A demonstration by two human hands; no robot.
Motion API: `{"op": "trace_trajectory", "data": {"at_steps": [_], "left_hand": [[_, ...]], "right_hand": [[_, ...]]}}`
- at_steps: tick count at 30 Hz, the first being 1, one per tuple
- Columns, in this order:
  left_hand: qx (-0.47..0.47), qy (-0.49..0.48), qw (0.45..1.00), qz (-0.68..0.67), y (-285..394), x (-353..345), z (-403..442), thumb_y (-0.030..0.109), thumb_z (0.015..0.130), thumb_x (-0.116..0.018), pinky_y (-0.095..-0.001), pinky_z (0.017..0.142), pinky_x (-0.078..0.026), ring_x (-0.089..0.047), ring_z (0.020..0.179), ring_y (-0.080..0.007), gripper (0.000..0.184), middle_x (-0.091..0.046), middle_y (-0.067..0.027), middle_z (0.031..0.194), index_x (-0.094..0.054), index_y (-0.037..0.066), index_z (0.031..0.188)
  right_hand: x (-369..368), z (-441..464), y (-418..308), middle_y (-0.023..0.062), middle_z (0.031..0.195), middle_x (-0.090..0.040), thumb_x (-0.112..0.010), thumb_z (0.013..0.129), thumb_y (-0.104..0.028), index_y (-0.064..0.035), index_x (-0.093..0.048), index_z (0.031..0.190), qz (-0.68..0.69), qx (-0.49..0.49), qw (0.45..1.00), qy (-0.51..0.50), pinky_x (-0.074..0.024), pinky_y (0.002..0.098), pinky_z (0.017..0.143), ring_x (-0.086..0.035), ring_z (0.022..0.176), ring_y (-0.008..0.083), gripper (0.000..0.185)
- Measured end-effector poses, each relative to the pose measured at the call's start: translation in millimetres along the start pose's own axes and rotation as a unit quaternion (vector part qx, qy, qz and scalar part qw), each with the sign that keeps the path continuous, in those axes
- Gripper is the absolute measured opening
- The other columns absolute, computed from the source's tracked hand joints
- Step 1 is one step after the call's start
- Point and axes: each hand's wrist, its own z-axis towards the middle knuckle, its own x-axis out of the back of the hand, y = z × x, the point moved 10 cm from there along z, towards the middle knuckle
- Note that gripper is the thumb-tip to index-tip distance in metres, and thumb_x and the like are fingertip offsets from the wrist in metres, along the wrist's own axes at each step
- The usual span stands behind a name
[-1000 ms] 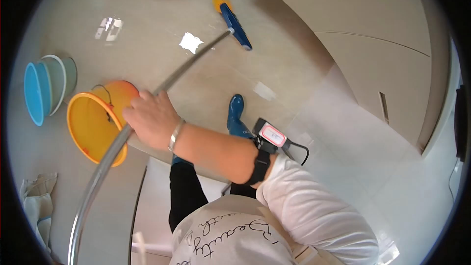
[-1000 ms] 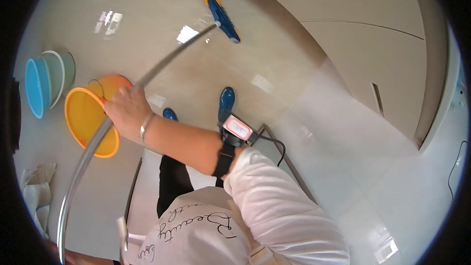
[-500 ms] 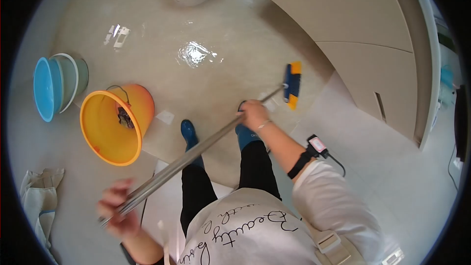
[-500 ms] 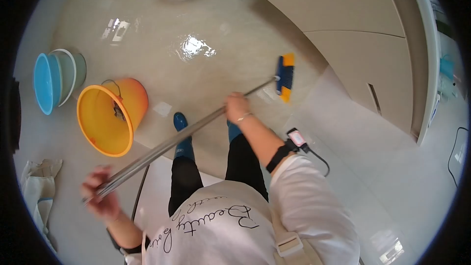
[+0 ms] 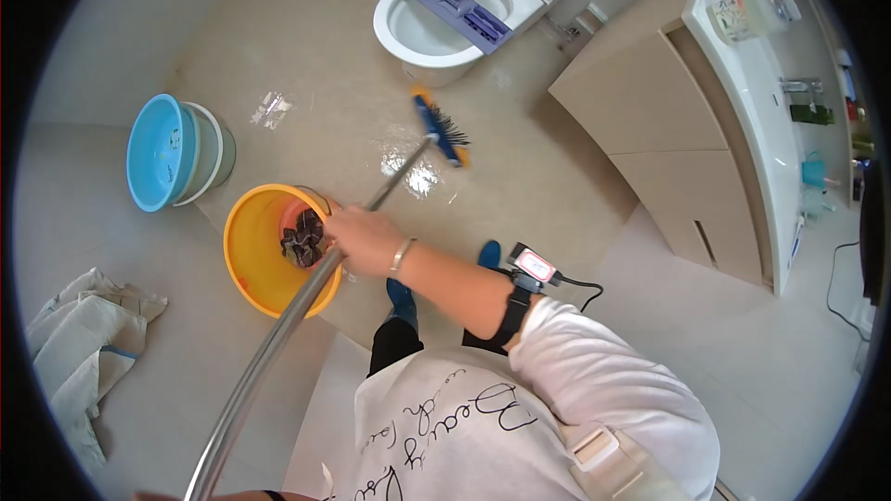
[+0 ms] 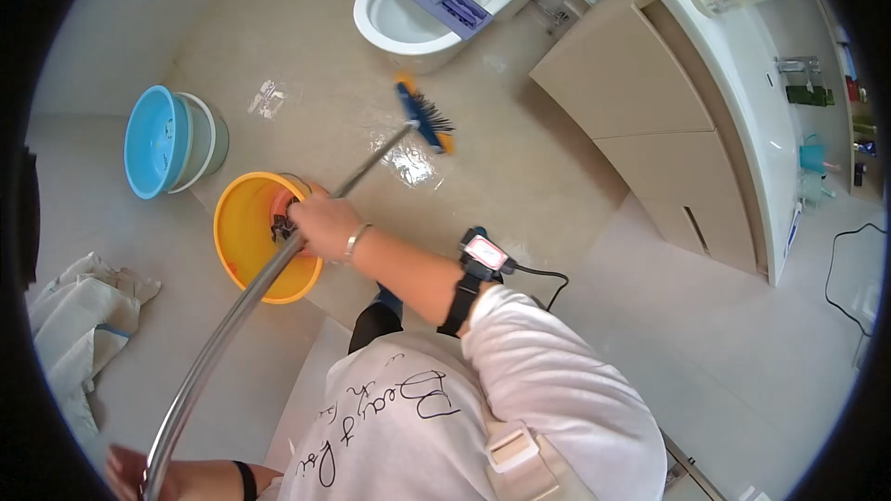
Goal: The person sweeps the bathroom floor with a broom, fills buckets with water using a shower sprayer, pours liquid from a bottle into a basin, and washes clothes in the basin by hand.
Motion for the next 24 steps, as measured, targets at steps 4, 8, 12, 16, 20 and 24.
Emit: {"op": "trace_trajectory", "data": {"at_steps": [4, 8, 12, 16, 20, 24], "left_hand": [[0.233, 0.077, 0.969, -0.018, -131.9, 22.1, -76.1, 0.031, 0.070, -0.060, -0.0470, 0.087, -0.030, -0.040, 0.097, -0.0273, 0.022, -0.052, -0.0045, 0.092, -0.048, 0.013, 0.065], [0.429, 0.106, 0.897, -0.022, -292.3, -55.4, -157.3, 0.043, 0.074, -0.057, -0.0462, 0.090, -0.032, -0.045, 0.103, -0.0315, 0.029, -0.053, -0.0106, 0.104, -0.052, 0.014, 0.070], [0.554, 0.125, 0.823, -0.028, -377.2, -118.2, -202.0, 0.040, 0.078, -0.054, -0.0470, 0.091, -0.030, -0.042, 0.108, -0.0329, 0.025, -0.046, -0.0153, 0.114, -0.053, 0.015, 0.085], [0.413, 0.047, 0.908, 0.060, -357.4, -98.8, -110.4, 0.047, 0.079, -0.049, -0.0463, 0.092, -0.030, -0.041, 0.109, -0.0337, 0.035, -0.044, -0.0172, 0.117, -0.051, 0.012, 0.081], [0.275, 0.050, 0.942, 0.184, -254.9, -36.0, 19.3, 0.053, 0.075, -0.049, -0.0531, 0.095, -0.021, -0.031, 0.118, -0.0342, 0.040, -0.044, -0.0102, 0.119, -0.054, 0.014, 0.068], [0.104, -0.007, 0.985, 0.138, -159.1, -26.9, 89.6, 0.045, 0.076, -0.049, -0.0522, 0.097, -0.019, -0.034, 0.115, -0.0306, 0.031, -0.048, -0.0059, 0.115, -0.059, 0.016, 0.075]], "right_hand": [[26.3, -20.1, 122.0, 0.0112, 0.082, -0.053, -0.058, 0.065, -0.007, -0.0060, -0.051, 0.080, -0.068, -0.079, 0.988, 0.116, -0.0412, 0.0399, 0.070, -0.047, 0.085, 0.0315, 0.016], [76.1, -28.3, 297.6, 0.0150, 0.091, -0.054, -0.060, 0.061, -0.008, -0.0063, -0.057, 0.081, -0.195, -0.187, 0.958, 0.099, -0.0427, 0.0375, 0.076, -0.050, 0.088, 0.0305, 0.021], [110.4, -13.0, 387.2, 0.0153, 0.094, -0.053, -0.065, 0.060, -0.014, -0.0049, -0.058, 0.086, -0.248, -0.139, 0.953, 0.108, -0.0407, 0.0380, 0.080, -0.048, 0.094, 0.0287, 0.029], [77.0, 53.5, 341.2, 0.0158, 0.086, -0.058, -0.067, 0.060, -0.023, -0.0042, -0.063, 0.074, -0.217, -0.150, 0.962, -0.064, -0.0437, 0.0380, 0.075, -0.053, 0.088, 0.0279, 0.024], [44.7, 100.2, 205.0, 0.0128, 0.077, -0.060, -0.057, 0.066, -0.022, -0.0063, -0.063, 0.069, -0.136, -0.058, 0.984, -0.098, -0.0457, 0.0367, 0.070, -0.056, 0.080, 0.0285, 0.017], [41.9, 69.4, 114.0, 0.0071, 0.075, -0.058, -0.057, 0.066, -0.020, -0.0097, -0.060, 0.069, -0.046, 0.003, 0.998, -0.030, -0.0432, 0.0387, 0.068, -0.054, 0.080, 0.0246, 0.011]]}}
